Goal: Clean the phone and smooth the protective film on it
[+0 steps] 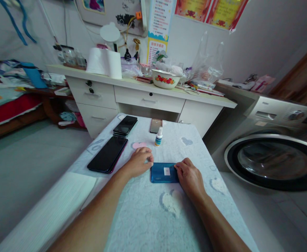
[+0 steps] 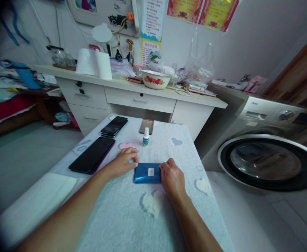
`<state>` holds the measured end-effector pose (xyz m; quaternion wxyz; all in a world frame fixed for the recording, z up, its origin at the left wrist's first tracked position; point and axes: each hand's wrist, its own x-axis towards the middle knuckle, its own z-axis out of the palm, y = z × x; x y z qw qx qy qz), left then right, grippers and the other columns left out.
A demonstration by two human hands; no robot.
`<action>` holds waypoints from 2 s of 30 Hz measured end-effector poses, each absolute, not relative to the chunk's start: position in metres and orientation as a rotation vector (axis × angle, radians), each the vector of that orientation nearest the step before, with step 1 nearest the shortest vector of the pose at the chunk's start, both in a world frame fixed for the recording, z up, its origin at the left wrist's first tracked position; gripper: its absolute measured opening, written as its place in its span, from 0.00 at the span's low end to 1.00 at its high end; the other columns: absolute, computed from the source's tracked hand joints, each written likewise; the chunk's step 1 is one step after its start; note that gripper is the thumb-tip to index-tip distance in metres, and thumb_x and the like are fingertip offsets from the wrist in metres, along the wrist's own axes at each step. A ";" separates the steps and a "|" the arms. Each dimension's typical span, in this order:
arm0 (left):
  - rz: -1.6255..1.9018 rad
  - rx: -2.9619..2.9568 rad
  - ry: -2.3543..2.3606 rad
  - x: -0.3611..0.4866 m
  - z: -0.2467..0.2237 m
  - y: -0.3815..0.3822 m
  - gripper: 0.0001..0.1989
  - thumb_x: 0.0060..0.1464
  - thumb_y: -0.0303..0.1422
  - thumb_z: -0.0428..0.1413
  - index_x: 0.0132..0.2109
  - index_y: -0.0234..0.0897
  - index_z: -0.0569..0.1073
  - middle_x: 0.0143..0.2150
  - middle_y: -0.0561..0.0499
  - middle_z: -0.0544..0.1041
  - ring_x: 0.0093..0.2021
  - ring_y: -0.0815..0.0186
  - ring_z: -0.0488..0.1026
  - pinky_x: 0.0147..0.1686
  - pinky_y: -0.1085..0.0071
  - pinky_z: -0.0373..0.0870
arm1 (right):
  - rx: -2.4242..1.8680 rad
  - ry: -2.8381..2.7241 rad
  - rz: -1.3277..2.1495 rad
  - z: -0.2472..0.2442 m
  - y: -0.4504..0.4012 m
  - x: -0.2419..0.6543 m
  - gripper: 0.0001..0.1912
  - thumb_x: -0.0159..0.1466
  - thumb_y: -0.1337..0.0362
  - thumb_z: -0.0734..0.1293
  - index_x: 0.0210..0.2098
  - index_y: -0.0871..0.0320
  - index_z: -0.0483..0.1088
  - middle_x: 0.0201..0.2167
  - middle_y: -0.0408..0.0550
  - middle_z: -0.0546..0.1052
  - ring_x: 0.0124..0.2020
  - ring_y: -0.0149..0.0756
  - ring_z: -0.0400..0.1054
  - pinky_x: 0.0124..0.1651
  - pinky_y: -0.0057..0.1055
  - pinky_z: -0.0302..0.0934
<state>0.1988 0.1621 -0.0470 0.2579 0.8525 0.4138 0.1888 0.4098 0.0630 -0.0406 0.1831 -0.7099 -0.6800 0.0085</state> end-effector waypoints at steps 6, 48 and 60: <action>0.498 2.320 1.129 0.199 -0.045 0.161 0.04 0.49 0.29 0.54 0.33 0.39 0.73 0.50 0.48 0.69 0.57 0.57 0.60 0.59 0.59 0.56 | -1.945 -2.005 0.017 -0.040 0.066 0.402 0.13 0.67 0.64 0.58 0.37 0.55 0.74 0.35 0.46 0.70 0.32 0.29 0.66 0.34 0.23 0.55; 0.504 2.313 1.129 0.200 -0.049 0.163 0.04 0.49 0.30 0.54 0.33 0.39 0.73 0.50 0.48 0.68 0.57 0.57 0.61 0.58 0.59 0.56 | -2.080 -1.841 0.019 -0.033 0.066 0.425 0.12 0.66 0.65 0.59 0.35 0.55 0.74 0.34 0.46 0.70 0.33 0.30 0.66 0.35 0.25 0.54; 0.496 2.322 1.139 0.201 -0.047 0.162 0.04 0.49 0.29 0.54 0.32 0.39 0.73 0.49 0.48 0.69 0.57 0.58 0.60 0.59 0.60 0.56 | -1.970 -1.966 0.037 -0.038 0.069 0.419 0.12 0.66 0.64 0.58 0.36 0.55 0.74 0.35 0.45 0.70 0.34 0.29 0.67 0.37 0.23 0.55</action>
